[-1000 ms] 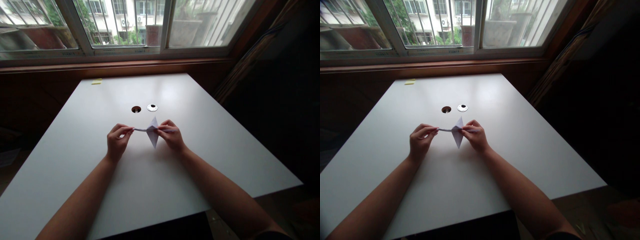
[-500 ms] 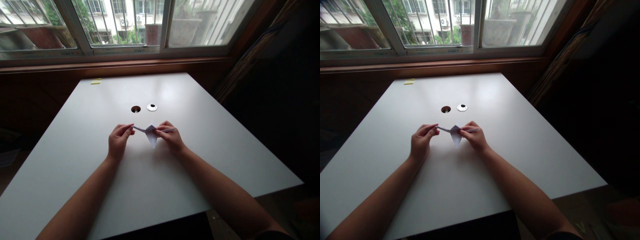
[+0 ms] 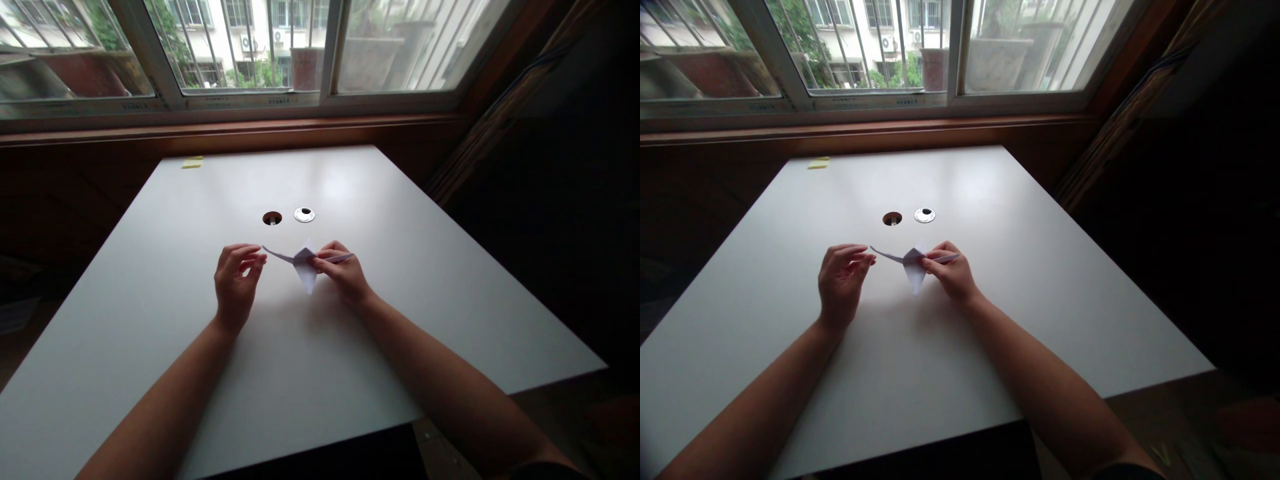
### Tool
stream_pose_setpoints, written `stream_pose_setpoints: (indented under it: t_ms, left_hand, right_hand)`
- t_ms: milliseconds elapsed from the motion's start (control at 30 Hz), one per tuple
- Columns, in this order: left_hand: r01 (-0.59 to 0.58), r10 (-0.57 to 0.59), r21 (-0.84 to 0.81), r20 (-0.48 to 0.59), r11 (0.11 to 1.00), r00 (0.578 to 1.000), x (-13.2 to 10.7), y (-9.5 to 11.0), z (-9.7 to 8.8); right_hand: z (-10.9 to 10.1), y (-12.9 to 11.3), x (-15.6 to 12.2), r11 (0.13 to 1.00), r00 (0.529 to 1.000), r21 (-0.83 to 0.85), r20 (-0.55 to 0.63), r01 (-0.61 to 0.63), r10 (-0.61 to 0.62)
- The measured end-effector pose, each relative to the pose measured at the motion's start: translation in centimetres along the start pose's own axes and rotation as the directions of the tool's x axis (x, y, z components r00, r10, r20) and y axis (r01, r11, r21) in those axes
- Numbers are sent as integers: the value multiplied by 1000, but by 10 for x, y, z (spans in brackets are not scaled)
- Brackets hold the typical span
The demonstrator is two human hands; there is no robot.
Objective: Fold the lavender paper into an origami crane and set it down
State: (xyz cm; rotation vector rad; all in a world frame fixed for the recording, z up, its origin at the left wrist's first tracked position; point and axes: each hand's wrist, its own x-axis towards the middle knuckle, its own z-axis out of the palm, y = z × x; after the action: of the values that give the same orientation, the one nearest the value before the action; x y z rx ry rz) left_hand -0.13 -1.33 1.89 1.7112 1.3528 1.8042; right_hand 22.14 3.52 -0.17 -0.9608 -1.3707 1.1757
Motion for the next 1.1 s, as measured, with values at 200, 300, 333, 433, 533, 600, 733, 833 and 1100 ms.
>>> stream_pose_setpoints:
  t_ms: [200,300,333,433,533,600,733,833,1100]
  left_hand:
    - [-27,24,70,47,997,999,2,3,-1]
    - [-29,25,57,63,998,998,3,2,-1]
    - [-28,24,59,68,998,997,3,2,-1]
    - [-31,26,83,66,996,997,3,0,-1]
    - [-39,32,120,63,992,998,3,0,-2]
    - [-34,25,133,68,991,997,3,-1,-2]
    - [34,-44,104,101,994,994,4,-4,-2]
    - [90,-100,88,117,992,988,4,-10,-2]
    - [276,-267,-22,193,961,944,2,-25,-2]
  right_hand:
    - [1,-3,-1,1000,1000,16,24,-3,3]
    - [0,-3,-1,1000,999,20,37,2,-3]
    - [0,-2,-1,1000,999,15,39,9,-9]
    - [-1,-1,-1,999,999,-20,28,40,-39]
    - [-2,0,0,995,997,-65,19,72,-71]
    - [-3,0,0,989,995,-103,20,102,-101]
    - [-3,-4,-1,965,983,-190,12,183,-184]
    - [-3,-10,-3,934,971,-273,0,230,-239]
    - [-4,-15,-5,901,953,-329,-5,284,-302]
